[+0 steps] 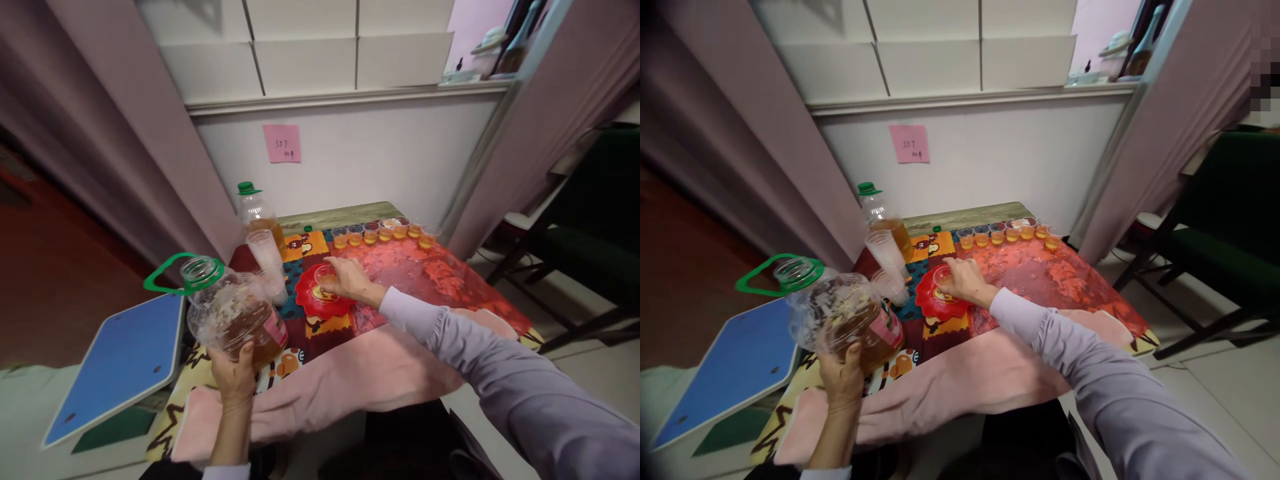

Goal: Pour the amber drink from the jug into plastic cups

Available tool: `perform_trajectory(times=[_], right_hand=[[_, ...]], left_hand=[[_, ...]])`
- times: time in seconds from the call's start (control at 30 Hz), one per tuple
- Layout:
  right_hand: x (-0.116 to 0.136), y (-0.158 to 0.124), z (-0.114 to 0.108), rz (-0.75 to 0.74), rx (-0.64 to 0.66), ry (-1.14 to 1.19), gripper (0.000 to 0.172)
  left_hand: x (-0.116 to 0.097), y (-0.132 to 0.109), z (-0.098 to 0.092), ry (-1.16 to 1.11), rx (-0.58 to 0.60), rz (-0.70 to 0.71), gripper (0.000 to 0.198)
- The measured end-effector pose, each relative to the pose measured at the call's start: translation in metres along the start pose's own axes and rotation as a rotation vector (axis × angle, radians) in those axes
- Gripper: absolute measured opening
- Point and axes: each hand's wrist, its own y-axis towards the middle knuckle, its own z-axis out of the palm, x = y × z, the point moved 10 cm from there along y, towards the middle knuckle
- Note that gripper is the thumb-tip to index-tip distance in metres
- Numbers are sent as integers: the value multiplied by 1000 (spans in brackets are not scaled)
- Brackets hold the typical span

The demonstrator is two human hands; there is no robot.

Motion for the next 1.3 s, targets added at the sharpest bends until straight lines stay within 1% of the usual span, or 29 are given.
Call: perform_trajectory(times=[0.07,0.1,0.17,0.23,0.3,0.4,0.47,0.57,0.67,0.73,0.87,1.07,1.2,1.3], right_hand=[[-7,1,-10,6,-64,156,78],[-17,3,-15,36,-89,239,78],[-44,6,-25,126,-126,370,77],[-80,9,-39,215,-154,400,75],[-119,11,-58,287,-195,325,74],[-178,9,-93,364,-278,105,73],[-211,8,-112,390,-304,-35,74],[-254,6,-129,457,-294,-173,74],[-284,7,-136,517,-272,-258,72],[-296,10,-137,519,-260,-323,70],[-310,16,-132,493,-246,-429,72],[-331,14,-116,499,-233,-443,72],[-336,11,-112,508,-235,-436,70],[-329,9,-116,502,-264,-412,72]], left_hand=[[-1,2,-2,-17,-38,35,111],[-2,3,-3,-30,-55,51,111],[-2,4,-3,-47,-70,68,108],[0,5,-1,-57,-62,65,104],[1,5,-1,-67,-61,65,102],[2,6,-3,-63,-70,78,103],[2,7,-3,-42,-68,87,105],[0,7,-5,-10,-71,100,108],[-2,8,-8,21,-90,114,106],[1,8,-10,36,-102,112,105],[10,9,-10,27,-119,86,111],[3,7,-12,32,-136,92,107],[-2,6,-11,29,-124,111,103],[1,7,-11,24,-117,102,105]])
